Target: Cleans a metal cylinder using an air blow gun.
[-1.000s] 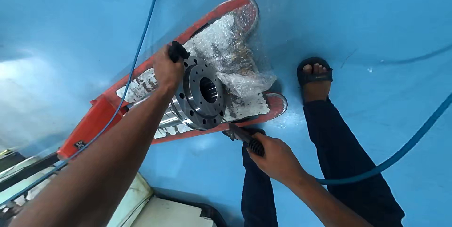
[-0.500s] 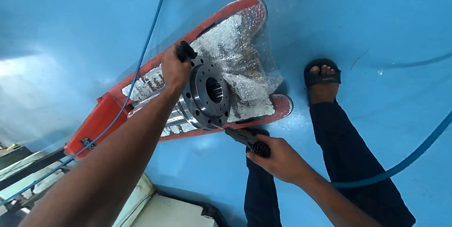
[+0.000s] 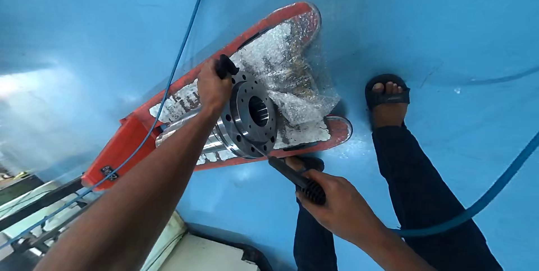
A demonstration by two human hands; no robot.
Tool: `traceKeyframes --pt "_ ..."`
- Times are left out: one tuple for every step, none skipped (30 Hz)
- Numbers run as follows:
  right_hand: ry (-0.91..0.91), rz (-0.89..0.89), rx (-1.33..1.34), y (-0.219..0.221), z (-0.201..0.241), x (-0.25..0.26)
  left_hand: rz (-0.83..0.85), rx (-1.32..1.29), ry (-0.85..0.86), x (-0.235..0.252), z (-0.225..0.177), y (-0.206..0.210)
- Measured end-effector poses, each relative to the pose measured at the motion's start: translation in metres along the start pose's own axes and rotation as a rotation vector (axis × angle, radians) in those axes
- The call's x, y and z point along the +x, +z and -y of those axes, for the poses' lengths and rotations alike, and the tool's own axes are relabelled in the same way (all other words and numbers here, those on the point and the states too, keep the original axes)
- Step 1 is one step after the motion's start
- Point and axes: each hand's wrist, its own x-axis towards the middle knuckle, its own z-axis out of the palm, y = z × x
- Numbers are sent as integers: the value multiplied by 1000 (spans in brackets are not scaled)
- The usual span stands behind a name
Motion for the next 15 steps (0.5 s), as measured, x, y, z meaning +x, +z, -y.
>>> traceKeyframes --pt "-26 -23 36 0 1 2 -2 -4 2 0 1 1" --pt "-48 -42 73 0 2 4 -2 -10 2 1 1 1" --pt "-56 -41 104 0 4 8 -4 -11 1 1 2 1" --pt "-51 -26 124 0 7 12 -6 -8 -2 1 2 1" --pt "-37 -1 137 -1 9 16 -6 -5 -5 0 1 1" --pt "-20 27 149 -2 12 19 -6 -3 -5 0 1 1" --pt "-6 52 156 -3 14 22 -11 -3 0 1 1 1" --pt "9 78 156 -3 15 24 -13 -1 5 1 1 1" --pt "24 107 159 -4 16 25 -15 -3 9 1 2 2" --pt "33 122 159 -4 16 25 -15 -6 14 1 2 2" --pt "34 122 157 -3 16 25 -14 -8 17 2 2 2" --pt "26 106 150 -1 16 26 -15 -6 19 2 3 2" --pt "9 77 132 4 16 25 -14 -4 19 2 2 2" --pt "-16 37 102 9 15 25 -10 -4 18 1 2 2" --pt "-39 -1 65 14 16 24 -12 -2 18 1 2 2"
